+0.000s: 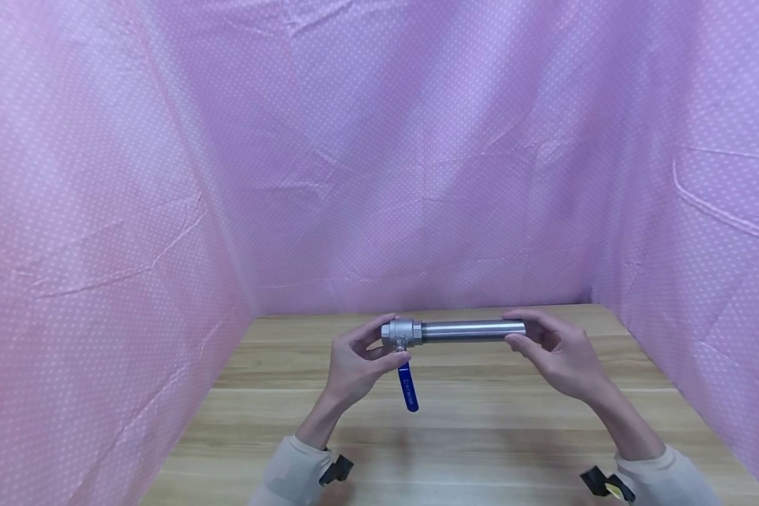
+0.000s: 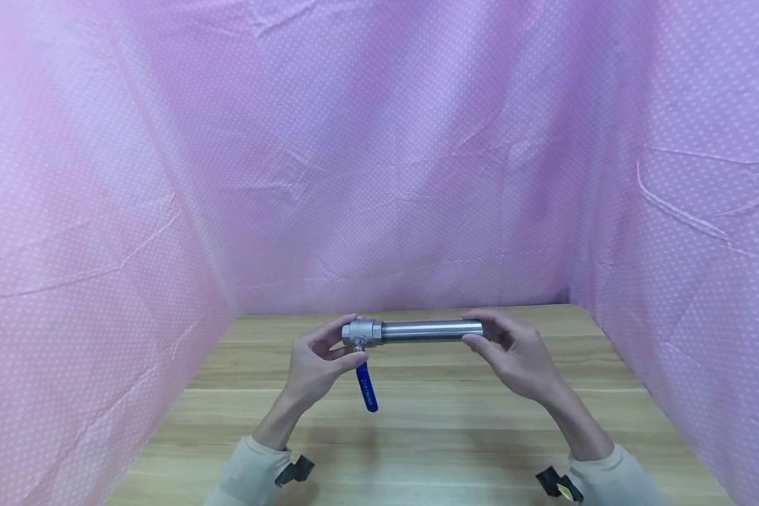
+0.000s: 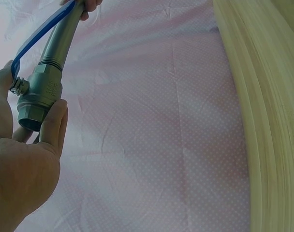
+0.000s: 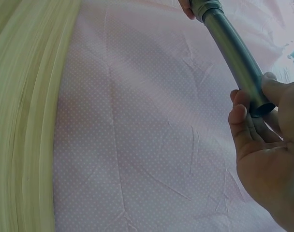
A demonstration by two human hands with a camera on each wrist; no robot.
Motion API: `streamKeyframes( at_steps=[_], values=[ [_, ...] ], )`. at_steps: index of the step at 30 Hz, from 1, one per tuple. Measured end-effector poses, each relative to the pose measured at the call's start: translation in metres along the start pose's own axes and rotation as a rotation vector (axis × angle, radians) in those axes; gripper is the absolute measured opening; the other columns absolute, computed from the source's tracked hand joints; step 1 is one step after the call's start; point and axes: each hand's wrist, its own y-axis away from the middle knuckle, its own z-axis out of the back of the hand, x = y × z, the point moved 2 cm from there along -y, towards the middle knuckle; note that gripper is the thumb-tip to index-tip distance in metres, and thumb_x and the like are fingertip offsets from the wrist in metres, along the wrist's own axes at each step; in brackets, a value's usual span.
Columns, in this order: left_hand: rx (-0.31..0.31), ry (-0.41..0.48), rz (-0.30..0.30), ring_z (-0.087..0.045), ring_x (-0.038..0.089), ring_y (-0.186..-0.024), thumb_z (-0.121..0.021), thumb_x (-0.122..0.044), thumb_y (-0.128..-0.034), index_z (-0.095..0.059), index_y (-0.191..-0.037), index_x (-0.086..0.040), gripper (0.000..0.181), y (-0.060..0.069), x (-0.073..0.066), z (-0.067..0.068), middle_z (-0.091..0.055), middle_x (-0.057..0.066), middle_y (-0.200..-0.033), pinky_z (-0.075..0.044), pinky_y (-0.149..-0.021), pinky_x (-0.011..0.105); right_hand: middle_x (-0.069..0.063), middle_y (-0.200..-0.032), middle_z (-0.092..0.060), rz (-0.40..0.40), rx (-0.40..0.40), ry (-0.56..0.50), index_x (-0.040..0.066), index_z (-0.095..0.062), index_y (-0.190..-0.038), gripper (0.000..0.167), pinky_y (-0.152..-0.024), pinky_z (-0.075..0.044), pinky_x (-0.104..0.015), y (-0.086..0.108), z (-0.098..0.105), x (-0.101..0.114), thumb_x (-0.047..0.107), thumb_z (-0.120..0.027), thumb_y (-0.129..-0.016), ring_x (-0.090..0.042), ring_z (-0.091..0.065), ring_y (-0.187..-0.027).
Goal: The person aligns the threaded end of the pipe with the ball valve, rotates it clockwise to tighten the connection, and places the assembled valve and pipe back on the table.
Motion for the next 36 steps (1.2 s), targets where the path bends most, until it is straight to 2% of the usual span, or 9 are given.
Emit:
streamKeyframes(
  at_steps=[4,7,10,14,21,25,28,32,36],
  values=[
    [-0.006,0.003,0.006,-0.077,0.007,-0.128,-0.092,0.004,-0.0876,-0.066,-0.147,0.010,0.065,-0.0006,-0.0006,0.0005,-0.070,0.031,-0.150,-0.068,-0.109,0.036,0.001,-0.084,-0.075,-0.018,0.012,-0.016,-0.005,-0.074,-0.132,0.047,-0.050,-0.055,-0.019,0.0006,0.0007,-0.0008,-0.025,-0.076,-0.090,-0.002,-0.065,-0.067],
    [-0.015,0.003,0.010,-0.077,0.007,-0.127,-0.092,0.004,-0.0873,-0.066,-0.147,0.011,0.066,-0.0014,0.0000,0.0007,-0.071,0.032,-0.148,-0.068,-0.110,0.036,0.001,-0.107,-0.078,-0.022,0.037,-0.117,-0.013,-0.068,-0.136,0.051,-0.061,-0.064,-0.019,0.0006,0.0012,-0.0020,-0.031,-0.072,-0.088,-0.002,-0.075,-0.083],
    [-0.020,0.005,0.011,-0.077,0.007,-0.126,-0.091,0.006,-0.0871,-0.065,-0.147,0.012,0.066,-0.0018,0.0001,0.0009,-0.071,0.033,-0.146,-0.068,-0.110,0.036,-0.001,-0.132,-0.073,-0.027,0.070,-0.236,-0.019,-0.063,-0.137,0.056,-0.073,-0.071,-0.021,0.0003,0.0017,-0.0033,-0.038,-0.067,-0.085,-0.004,-0.079,-0.100],
    [-0.022,0.002,0.010,-0.077,0.007,-0.126,-0.091,0.006,-0.0871,-0.065,-0.147,0.012,0.065,-0.0016,0.0004,0.0018,-0.071,0.033,-0.146,-0.069,-0.109,0.036,-0.003,-0.141,-0.069,-0.007,0.088,-0.311,-0.022,-0.060,-0.136,0.057,-0.080,-0.072,-0.021,0.0002,0.0013,-0.0053,-0.041,-0.064,-0.083,-0.005,-0.078,-0.108],
    [-0.019,-0.005,0.012,-0.077,0.007,-0.126,-0.091,0.006,-0.0871,-0.065,-0.148,0.011,0.066,-0.0006,-0.0012,0.0020,-0.071,0.032,-0.147,-0.069,-0.109,0.036,-0.007,-0.136,-0.073,0.064,0.072,-0.297,-0.021,-0.063,-0.134,0.059,-0.087,-0.071,-0.016,-0.0005,0.0009,-0.0086,-0.043,-0.065,-0.079,-0.006,-0.079,-0.114],
    [-0.014,-0.003,0.016,-0.077,0.008,-0.127,-0.093,0.003,-0.0873,-0.067,-0.147,0.009,0.066,-0.0002,-0.0022,0.0011,-0.071,0.031,-0.147,-0.069,-0.109,0.036,-0.007,-0.132,-0.075,0.071,0.056,-0.256,-0.020,-0.065,-0.132,0.058,-0.088,-0.069,-0.013,-0.0007,0.0014,-0.0080,-0.043,-0.066,-0.079,-0.005,-0.078,-0.113],
    [-0.013,-0.006,0.015,-0.077,0.007,-0.127,-0.094,0.001,-0.0877,-0.068,-0.147,0.007,0.065,0.0003,-0.0026,0.0006,-0.072,0.030,-0.147,-0.069,-0.109,0.036,-0.003,-0.124,-0.077,0.056,0.040,-0.194,-0.017,-0.068,-0.132,0.057,-0.076,-0.065,-0.012,-0.0009,0.0016,-0.0066,-0.040,-0.068,-0.081,-0.001,-0.076,-0.104],
    [-0.011,-0.008,0.005,-0.077,0.008,-0.127,-0.094,0.001,-0.0875,-0.069,-0.147,0.005,0.064,0.0008,-0.0030,0.0001,-0.072,0.029,-0.148,-0.069,-0.108,0.037,0.003,-0.098,-0.071,0.040,0.018,-0.080,-0.011,-0.072,-0.131,0.053,-0.053,-0.051,-0.020,-0.0007,0.0022,-0.0041,-0.034,-0.073,-0.083,0.001,-0.063,-0.077],
    [-0.010,-0.004,-0.005,-0.078,0.009,-0.127,-0.093,0.003,-0.0872,-0.070,-0.146,0.003,0.063,0.0009,-0.0030,0.0003,-0.072,0.030,-0.147,-0.070,-0.107,0.037,0.001,-0.084,-0.068,-0.005,0.016,-0.001,-0.006,-0.074,-0.131,0.047,-0.047,-0.049,-0.023,0.0004,0.0026,-0.0022,-0.027,-0.075,-0.089,0.000,-0.059,-0.067]
  ],
)
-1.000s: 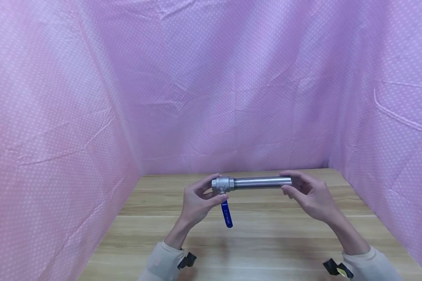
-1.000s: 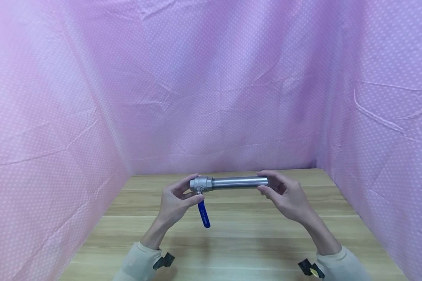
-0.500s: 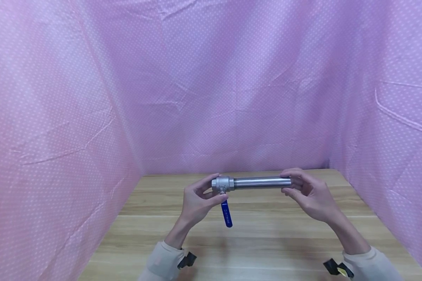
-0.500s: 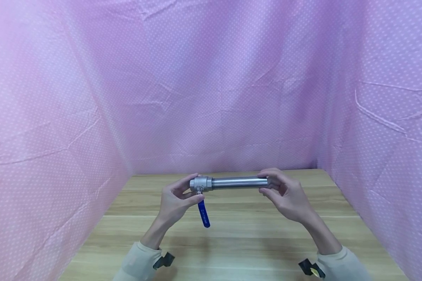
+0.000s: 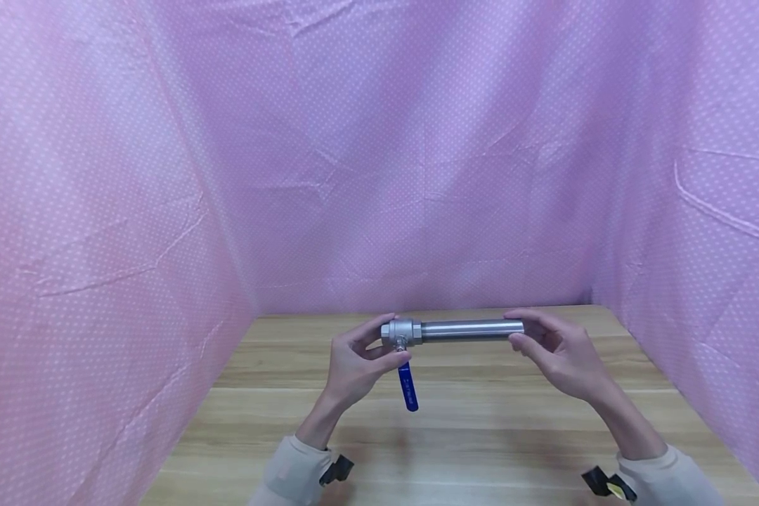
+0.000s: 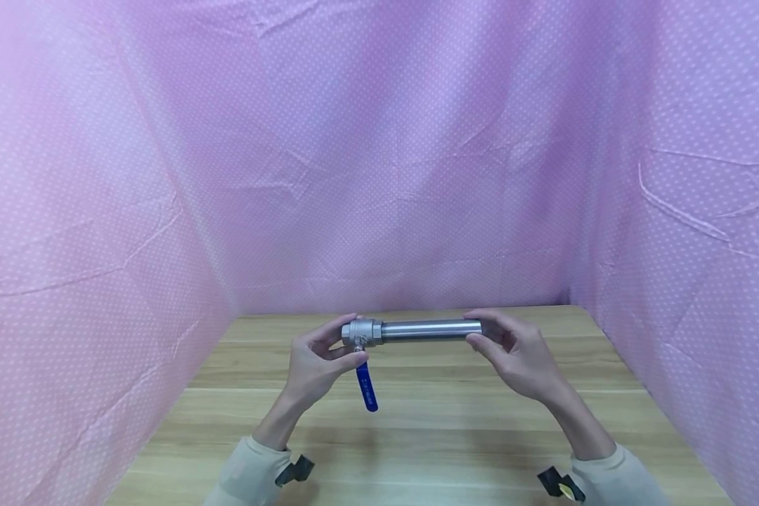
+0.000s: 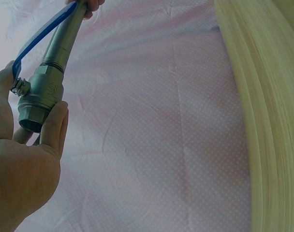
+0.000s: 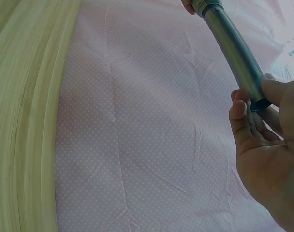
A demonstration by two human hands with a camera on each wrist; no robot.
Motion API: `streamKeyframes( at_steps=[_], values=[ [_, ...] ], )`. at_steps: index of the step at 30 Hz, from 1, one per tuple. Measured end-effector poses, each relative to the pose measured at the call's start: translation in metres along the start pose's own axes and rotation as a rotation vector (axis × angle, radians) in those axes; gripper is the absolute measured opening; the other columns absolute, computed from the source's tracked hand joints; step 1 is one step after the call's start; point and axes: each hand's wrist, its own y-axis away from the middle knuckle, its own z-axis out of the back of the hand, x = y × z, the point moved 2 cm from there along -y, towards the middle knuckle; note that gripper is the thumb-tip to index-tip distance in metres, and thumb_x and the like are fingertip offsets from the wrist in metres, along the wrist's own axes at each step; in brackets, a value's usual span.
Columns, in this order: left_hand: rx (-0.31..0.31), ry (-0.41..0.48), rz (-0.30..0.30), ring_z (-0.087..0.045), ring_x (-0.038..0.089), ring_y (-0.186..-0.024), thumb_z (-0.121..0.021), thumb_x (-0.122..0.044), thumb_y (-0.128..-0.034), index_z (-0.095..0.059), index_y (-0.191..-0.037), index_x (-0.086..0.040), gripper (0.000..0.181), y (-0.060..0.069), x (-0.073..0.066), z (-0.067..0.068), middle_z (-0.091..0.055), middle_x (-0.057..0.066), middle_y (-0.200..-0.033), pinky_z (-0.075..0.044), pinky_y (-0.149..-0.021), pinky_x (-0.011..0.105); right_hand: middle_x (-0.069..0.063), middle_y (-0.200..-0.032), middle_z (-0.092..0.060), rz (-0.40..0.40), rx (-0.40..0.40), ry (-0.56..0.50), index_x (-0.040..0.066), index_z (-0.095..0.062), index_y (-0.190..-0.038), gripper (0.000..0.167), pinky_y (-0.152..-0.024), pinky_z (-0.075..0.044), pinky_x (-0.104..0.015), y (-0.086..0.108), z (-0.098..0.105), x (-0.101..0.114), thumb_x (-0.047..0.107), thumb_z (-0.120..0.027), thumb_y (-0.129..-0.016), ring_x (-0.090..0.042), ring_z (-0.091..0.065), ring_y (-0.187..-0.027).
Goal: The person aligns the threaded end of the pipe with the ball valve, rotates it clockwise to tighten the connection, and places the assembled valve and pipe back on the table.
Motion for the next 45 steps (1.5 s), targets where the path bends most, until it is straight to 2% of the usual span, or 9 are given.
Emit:
streamKeyframes(
  at_steps=[6,13,17,22,28,36,39,41,45],
  values=[
    [-0.008,-0.001,-0.002,-0.079,0.009,-0.125,-0.093,0.003,-0.0871,-0.069,-0.146,0.007,0.064,-0.0002,0.0005,0.0017,-0.073,0.031,-0.143,-0.070,-0.107,0.037,0.000,-0.086,-0.073,-0.007,0.015,-0.017,-0.009,-0.072,-0.134,0.046,-0.052,-0.055,-0.020,0.0002,-0.0016,-0.0009,-0.025,-0.074,-0.092,-0.003,-0.067,-0.071],
    [-0.012,0.000,0.007,-0.078,0.007,-0.124,-0.092,0.006,-0.0862,-0.066,-0.147,0.011,0.066,-0.0007,-0.0009,0.0026,-0.071,0.033,-0.145,-0.070,-0.107,0.036,0.004,-0.129,-0.076,-0.032,0.074,-0.242,-0.024,-0.058,-0.136,0.056,-0.083,-0.073,-0.019,-0.0026,-0.0015,-0.0043,-0.039,-0.068,-0.084,-0.002,-0.080,-0.109],
    [-0.007,0.000,0.000,-0.078,0.007,-0.125,-0.092,0.005,-0.0867,-0.066,-0.147,0.011,0.065,-0.0012,-0.0008,0.0027,-0.072,0.032,-0.145,-0.069,-0.107,0.036,0.005,-0.136,-0.074,-0.031,0.075,-0.271,-0.024,-0.059,-0.135,0.055,-0.090,-0.073,-0.020,-0.0026,-0.0019,-0.0040,-0.040,-0.066,-0.083,-0.003,-0.079,-0.117],
    [-0.005,-0.008,-0.012,-0.078,0.008,-0.126,-0.092,0.004,-0.0875,-0.066,-0.146,0.012,0.065,-0.0011,0.0011,0.0029,-0.072,0.030,-0.146,-0.070,-0.107,0.037,-0.002,-0.136,-0.074,0.034,0.069,-0.301,-0.022,-0.062,-0.133,0.057,-0.086,-0.072,-0.017,-0.0029,-0.0030,-0.0056,-0.043,-0.065,-0.080,-0.005,-0.079,-0.114],
    [-0.004,-0.013,-0.012,-0.078,0.008,-0.126,-0.091,0.006,-0.0875,-0.069,-0.146,0.006,0.063,-0.0009,0.0013,0.0033,-0.071,0.031,-0.146,-0.069,-0.107,0.037,-0.001,-0.129,-0.075,0.038,0.073,-0.254,-0.020,-0.064,-0.134,0.055,-0.079,-0.070,-0.015,-0.0035,-0.0025,-0.0037,-0.040,-0.066,-0.083,-0.002,-0.078,-0.105],
    [0.005,-0.011,-0.027,-0.077,0.009,-0.127,-0.090,0.007,-0.0879,-0.069,-0.146,0.005,0.062,-0.0012,-0.0002,0.0031,-0.070,0.032,-0.147,-0.070,-0.107,0.037,-0.004,-0.085,-0.073,0.019,0.052,-0.048,-0.009,-0.070,-0.134,0.045,-0.053,-0.056,-0.024,-0.0020,-0.0013,-0.0031,-0.029,-0.067,-0.094,-0.006,-0.067,-0.073],
    [0.005,-0.014,-0.030,-0.077,0.008,-0.127,-0.090,0.007,-0.0876,-0.068,-0.146,0.008,0.063,-0.0015,-0.0013,0.0028,-0.070,0.032,-0.147,-0.069,-0.107,0.037,-0.007,-0.084,-0.072,0.007,0.055,-0.022,-0.008,-0.070,-0.135,0.045,-0.050,-0.051,-0.028,-0.0021,-0.0010,-0.0029,-0.028,-0.065,-0.095,-0.009,-0.065,-0.071],
    [0.005,-0.013,-0.030,-0.077,0.007,-0.127,-0.090,0.007,-0.0874,-0.067,-0.146,0.010,0.063,-0.0016,-0.0019,0.0026,-0.070,0.032,-0.147,-0.069,-0.107,0.037,-0.007,-0.084,-0.072,0.011,0.058,-0.023,-0.008,-0.069,-0.136,0.046,-0.049,-0.051,-0.025,-0.0025,-0.0010,-0.0026,-0.028,-0.066,-0.095,-0.007,-0.065,-0.071],
    [0.005,-0.009,-0.028,-0.077,0.007,-0.126,-0.090,0.008,-0.0872,-0.065,-0.146,0.013,0.064,-0.0016,-0.0023,0.0025,-0.070,0.033,-0.147,-0.069,-0.108,0.037,-0.003,-0.102,-0.077,0.027,0.073,-0.142,-0.015,-0.064,-0.138,0.052,-0.063,-0.064,-0.018,-0.0035,-0.0020,-0.0025,-0.033,-0.067,-0.090,-0.001,-0.075,-0.086]
  ],
)
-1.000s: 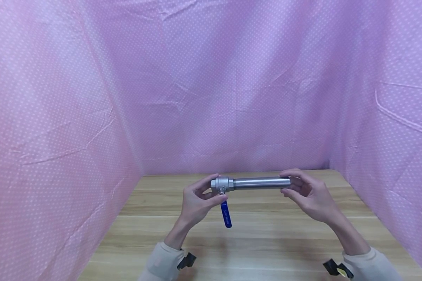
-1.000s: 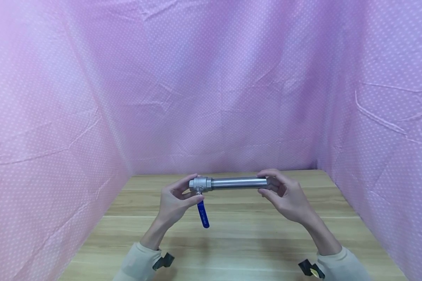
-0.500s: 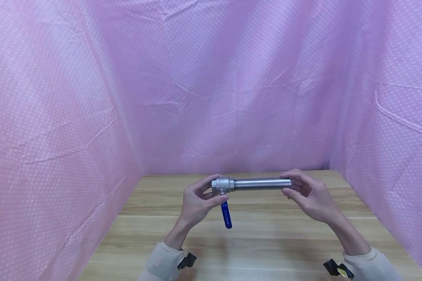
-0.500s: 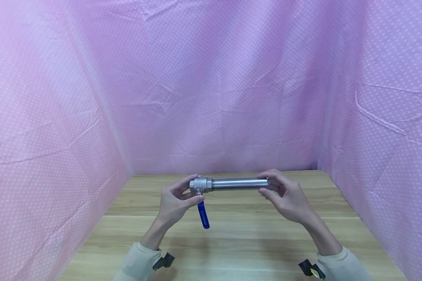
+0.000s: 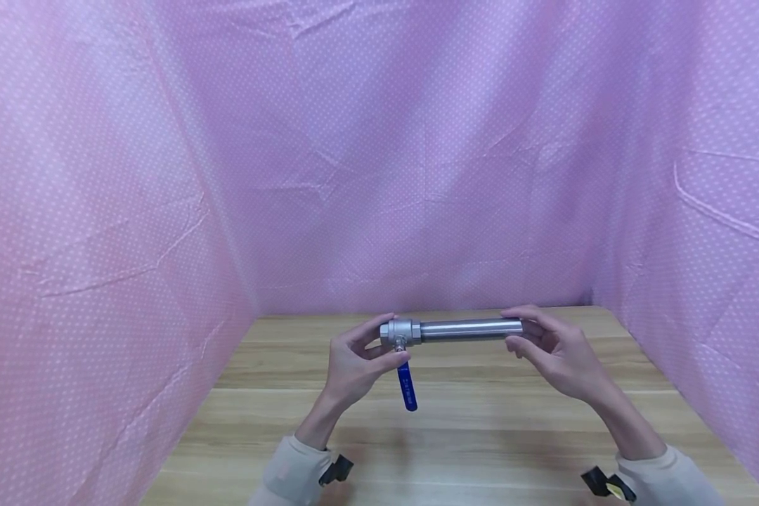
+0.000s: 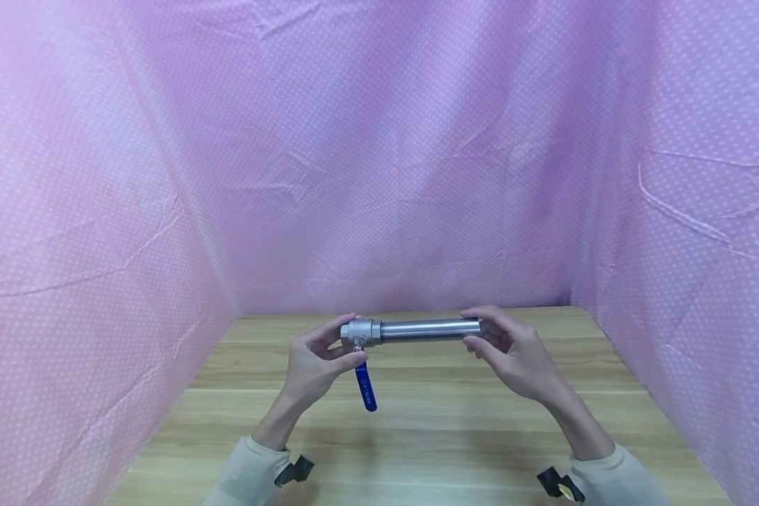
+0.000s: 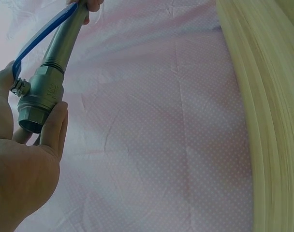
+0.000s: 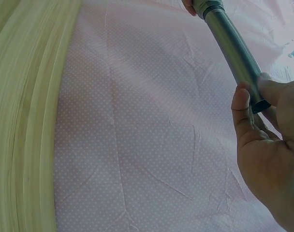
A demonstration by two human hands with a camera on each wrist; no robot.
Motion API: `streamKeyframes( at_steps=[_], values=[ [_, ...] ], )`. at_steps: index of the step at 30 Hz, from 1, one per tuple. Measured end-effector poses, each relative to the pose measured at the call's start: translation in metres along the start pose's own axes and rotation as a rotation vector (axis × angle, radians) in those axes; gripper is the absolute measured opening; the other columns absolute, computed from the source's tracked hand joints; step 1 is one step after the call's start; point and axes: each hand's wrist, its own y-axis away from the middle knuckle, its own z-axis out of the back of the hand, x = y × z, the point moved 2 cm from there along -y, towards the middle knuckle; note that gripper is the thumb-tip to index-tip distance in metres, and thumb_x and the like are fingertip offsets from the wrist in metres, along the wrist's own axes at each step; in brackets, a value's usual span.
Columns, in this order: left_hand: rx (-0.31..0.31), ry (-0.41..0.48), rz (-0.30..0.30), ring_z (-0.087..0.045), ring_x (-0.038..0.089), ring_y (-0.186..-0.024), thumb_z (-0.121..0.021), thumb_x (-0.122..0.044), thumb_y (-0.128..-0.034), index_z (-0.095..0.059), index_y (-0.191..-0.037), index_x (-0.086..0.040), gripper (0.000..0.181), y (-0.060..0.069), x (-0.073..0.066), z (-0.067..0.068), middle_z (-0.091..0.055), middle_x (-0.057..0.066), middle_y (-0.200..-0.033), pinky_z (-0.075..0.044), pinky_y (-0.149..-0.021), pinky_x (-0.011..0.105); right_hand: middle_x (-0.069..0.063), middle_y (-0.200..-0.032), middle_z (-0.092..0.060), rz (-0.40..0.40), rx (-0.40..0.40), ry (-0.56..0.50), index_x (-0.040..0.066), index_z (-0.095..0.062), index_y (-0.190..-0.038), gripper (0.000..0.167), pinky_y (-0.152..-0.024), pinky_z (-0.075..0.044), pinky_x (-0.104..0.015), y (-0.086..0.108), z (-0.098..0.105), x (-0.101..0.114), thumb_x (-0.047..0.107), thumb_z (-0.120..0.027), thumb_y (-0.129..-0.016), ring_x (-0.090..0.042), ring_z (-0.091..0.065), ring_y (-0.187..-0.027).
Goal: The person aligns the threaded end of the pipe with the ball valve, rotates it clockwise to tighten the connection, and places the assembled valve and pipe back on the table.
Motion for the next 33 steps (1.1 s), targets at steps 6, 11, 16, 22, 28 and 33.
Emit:
streamKeyframes(
  at_steps=[6,11,16,22,28,33],
  values=[
    [-0.001,-0.002,-0.005,-0.077,0.008,-0.127,-0.091,0.008,-0.0865,-0.068,-0.146,0.008,0.063,-0.0004,0.0006,-0.0001,-0.071,0.032,-0.145,-0.069,-0.107,0.037,-0.011,-0.136,-0.074,0.105,0.020,-0.200,-0.025,-0.059,-0.135,0.060,-0.098,-0.071,-0.020,-0.0030,-0.0020,-0.0021,-0.045,-0.063,-0.079,-0.009,-0.080,-0.120],
    [0.002,0.003,0.002,-0.077,0.008,-0.127,-0.092,0.006,-0.0868,-0.070,-0.145,0.005,0.062,-0.0004,0.0002,-0.0007,-0.071,0.032,-0.144,-0.070,-0.107,0.038,-0.015,-0.134,-0.074,0.144,0.013,-0.210,-0.025,-0.062,-0.132,0.060,-0.104,-0.069,-0.021,-0.0042,-0.0030,-0.0032,-0.047,-0.063,-0.076,-0.010,-0.079,-0.120],
    [0.003,0.007,0.010,-0.078,0.009,-0.127,-0.093,0.003,-0.0868,-0.069,-0.145,0.008,0.063,-0.0005,-0.0011,-0.0012,-0.072,0.032,-0.142,-0.069,-0.107,0.038,-0.011,-0.129,-0.075,0.123,0.013,-0.173,-0.023,-0.063,-0.132,0.057,-0.096,-0.070,-0.016,-0.0043,-0.0028,-0.0010,-0.044,-0.064,-0.079,-0.009,-0.080,-0.115],
    [0.007,0.012,0.016,-0.078,0.009,-0.127,-0.092,0.005,-0.0861,-0.066,-0.145,0.012,0.065,-0.0006,-0.0019,-0.0015,-0.072,0.031,-0.143,-0.070,-0.106,0.039,0.006,-0.103,-0.074,0.002,-0.010,0.038,-0.008,-0.071,-0.133,0.053,-0.061,-0.058,-0.016,-0.0002,-0.0002,0.0017,-0.033,-0.072,-0.086,0.004,-0.070,-0.086],
    [0.005,0.018,0.017,-0.078,0.009,-0.126,-0.092,0.005,-0.0862,-0.068,-0.146,0.010,0.064,-0.0001,-0.0011,-0.0011,-0.072,0.033,-0.143,-0.071,-0.105,0.039,0.001,-0.085,-0.071,-0.027,-0.032,0.152,-0.005,-0.073,-0.134,0.046,-0.049,-0.052,-0.021,0.0018,-0.0010,0.0047,-0.025,-0.072,-0.092,-0.002,-0.064,-0.070],
    [0.000,0.013,0.015,-0.078,0.008,-0.126,-0.092,0.004,-0.0867,-0.067,-0.146,0.011,0.065,0.0005,-0.0012,0.0000,-0.071,0.034,-0.143,-0.070,-0.105,0.038,0.000,-0.086,-0.074,-0.039,-0.040,0.145,-0.010,-0.071,-0.135,0.045,-0.054,-0.057,-0.019,0.0018,-0.0021,0.0047,-0.025,-0.072,-0.093,-0.003,-0.068,-0.073]
  ],
)
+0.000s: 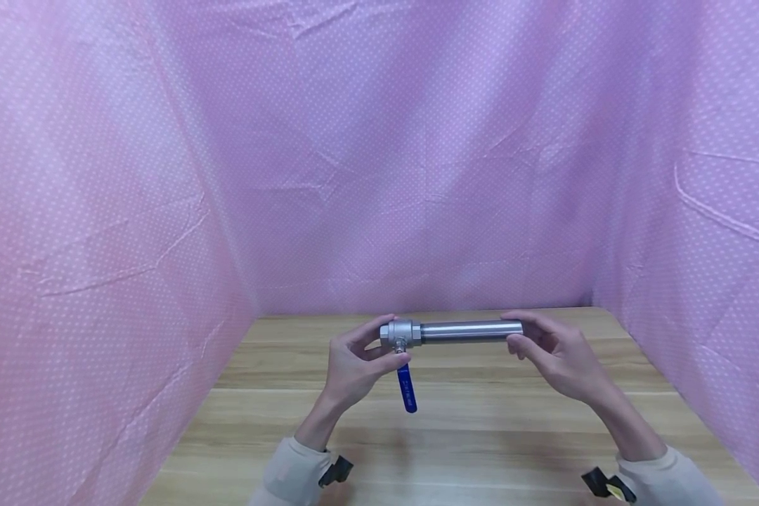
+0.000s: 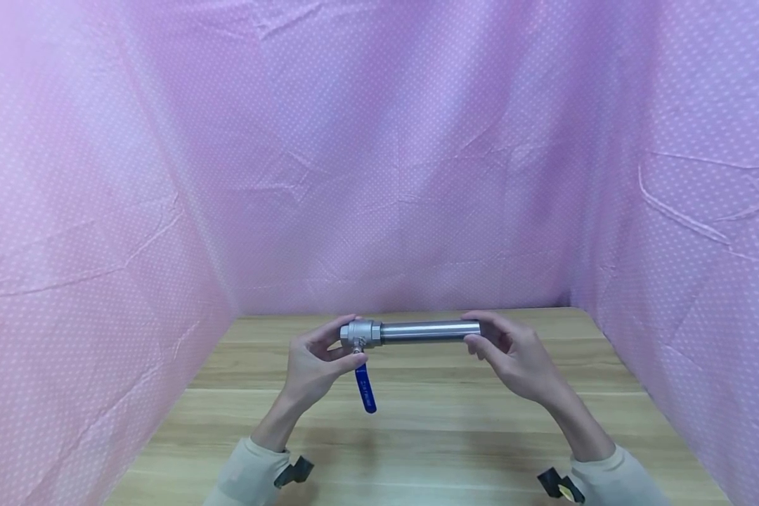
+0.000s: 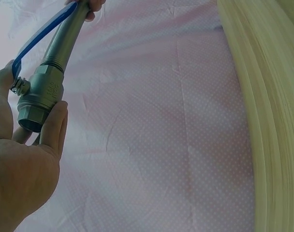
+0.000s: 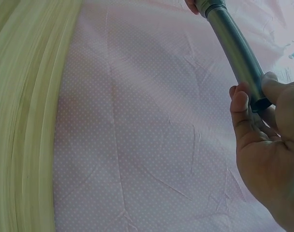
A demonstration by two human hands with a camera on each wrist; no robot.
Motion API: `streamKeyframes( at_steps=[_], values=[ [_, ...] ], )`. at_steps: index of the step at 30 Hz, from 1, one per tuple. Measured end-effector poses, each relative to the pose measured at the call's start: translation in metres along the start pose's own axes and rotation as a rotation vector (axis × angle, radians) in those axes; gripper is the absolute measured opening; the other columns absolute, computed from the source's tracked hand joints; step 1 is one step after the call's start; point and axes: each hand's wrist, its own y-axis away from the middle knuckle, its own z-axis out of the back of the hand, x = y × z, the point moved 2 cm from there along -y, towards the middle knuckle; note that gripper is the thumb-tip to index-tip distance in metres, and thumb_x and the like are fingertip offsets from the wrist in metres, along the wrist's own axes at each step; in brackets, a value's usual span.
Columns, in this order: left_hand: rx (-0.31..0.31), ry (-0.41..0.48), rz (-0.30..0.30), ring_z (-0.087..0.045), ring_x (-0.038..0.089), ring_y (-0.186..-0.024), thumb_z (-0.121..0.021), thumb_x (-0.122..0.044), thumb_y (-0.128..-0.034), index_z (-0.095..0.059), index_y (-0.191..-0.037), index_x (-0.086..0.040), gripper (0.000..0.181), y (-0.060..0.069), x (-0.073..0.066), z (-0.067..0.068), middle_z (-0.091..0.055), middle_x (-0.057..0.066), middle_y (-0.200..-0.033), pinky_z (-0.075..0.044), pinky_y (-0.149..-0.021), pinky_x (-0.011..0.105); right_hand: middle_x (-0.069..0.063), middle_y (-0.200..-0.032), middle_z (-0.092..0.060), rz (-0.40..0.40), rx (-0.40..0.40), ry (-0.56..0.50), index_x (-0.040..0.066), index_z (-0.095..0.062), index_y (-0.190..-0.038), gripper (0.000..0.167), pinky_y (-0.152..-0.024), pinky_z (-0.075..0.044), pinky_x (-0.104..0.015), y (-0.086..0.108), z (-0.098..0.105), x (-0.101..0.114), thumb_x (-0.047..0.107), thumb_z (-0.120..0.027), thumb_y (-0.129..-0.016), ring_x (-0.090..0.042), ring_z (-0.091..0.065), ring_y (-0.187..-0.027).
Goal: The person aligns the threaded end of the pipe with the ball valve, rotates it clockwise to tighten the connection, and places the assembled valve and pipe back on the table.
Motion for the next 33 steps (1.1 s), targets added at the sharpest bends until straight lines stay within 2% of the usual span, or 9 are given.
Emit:
streamKeyframes(
  at_steps=[2,5,8,12,16,23,28,33],
  values=[
    [-0.001,-0.004,-0.003,-0.078,0.007,-0.126,-0.093,0.003,-0.0867,-0.067,-0.146,0.010,0.065,0.0004,0.0000,0.0008,-0.071,0.033,-0.143,-0.070,-0.106,0.037,0.002,-0.095,-0.076,0.006,0.015,-0.050,-0.013,-0.068,-0.136,0.047,-0.060,-0.062,-0.017,-0.0008,-0.0004,-0.0010,-0.027,-0.071,-0.092,-0.002,-0.073,-0.079],
    [-0.009,-0.004,-0.010,-0.078,0.008,-0.126,-0.092,0.004,-0.0868,-0.068,-0.146,0.008,0.064,0.0008,0.0001,0.0017,-0.072,0.033,-0.143,-0.070,-0.106,0.037,0.000,-0.119,-0.077,0.040,0.050,-0.193,-0.019,-0.062,-0.138,0.051,-0.078,-0.071,-0.018,-0.0026,-0.0007,-0.0030,-0.033,-0.069,-0.089,-0.003,-0.080,-0.101],
    [-0.017,-0.005,-0.015,-0.078,0.008,-0.126,-0.092,0.006,-0.0864,-0.069,-0.145,0.007,0.063,0.0012,0.0008,0.0028,-0.072,0.032,-0.143,-0.070,-0.106,0.037,-0.003,-0.138,-0.071,0.069,0.081,-0.314,-0.023,-0.058,-0.138,0.055,-0.094,-0.073,-0.022,-0.0043,-0.0011,-0.0046,-0.039,-0.065,-0.085,-0.007,-0.080,-0.121],
    [-0.016,-0.014,-0.026,-0.078,0.008,-0.126,-0.092,0.007,-0.0867,-0.070,-0.145,0.004,0.062,0.0009,0.0008,0.0037,-0.072,0.032,-0.143,-0.070,-0.106,0.037,-0.008,-0.139,-0.070,0.120,0.068,-0.347,-0.026,-0.058,-0.135,0.058,-0.100,-0.071,-0.023,-0.0064,-0.0023,-0.0042,-0.044,-0.063,-0.080,-0.009,-0.078,-0.125],
    [-0.010,-0.014,-0.039,-0.078,0.009,-0.126,-0.091,0.008,-0.0864,-0.070,-0.145,0.006,0.062,0.0004,-0.0002,0.0039,-0.072,0.033,-0.143,-0.070,-0.106,0.037,-0.017,-0.134,-0.071,0.186,0.043,-0.333,-0.025,-0.061,-0.133,0.057,-0.098,-0.071,-0.021,-0.0081,-0.0034,-0.0040,-0.044,-0.065,-0.079,-0.011,-0.078,-0.119],
    [-0.001,0.002,-0.027,-0.078,0.008,-0.127,-0.092,0.006,-0.0861,-0.068,-0.145,0.010,0.064,0.0011,-0.0010,0.0030,-0.071,0.034,-0.142,-0.070,-0.106,0.039,-0.019,-0.131,-0.072,0.201,0.025,-0.294,-0.024,-0.063,-0.131,0.060,-0.091,-0.070,-0.017,-0.0076,-0.0036,-0.0055,-0.045,-0.066,-0.075,-0.011,-0.077,-0.112],
    [0.001,0.006,-0.033,-0.078,0.010,-0.126,-0.092,0.006,-0.0864,-0.068,-0.145,0.010,0.064,0.0012,-0.0010,0.0029,-0.072,0.033,-0.143,-0.071,-0.104,0.040,-0.011,-0.125,-0.075,0.179,0.015,-0.228,-0.021,-0.066,-0.132,0.063,-0.077,-0.066,-0.016,-0.0066,-0.0029,-0.0044,-0.045,-0.066,-0.074,-0.006,-0.075,-0.102],
    [0.003,0.005,-0.034,-0.078,0.010,-0.126,-0.092,0.005,-0.0864,-0.067,-0.145,0.011,0.064,0.0010,-0.0017,0.0030,-0.072,0.033,-0.142,-0.072,-0.103,0.040,-0.002,-0.101,-0.079,0.091,0.014,-0.114,-0.014,-0.070,-0.132,0.054,-0.060,-0.060,-0.018,-0.0033,-0.0005,-0.0026,-0.035,-0.073,-0.082,0.000,-0.075,-0.085]
  ],
)
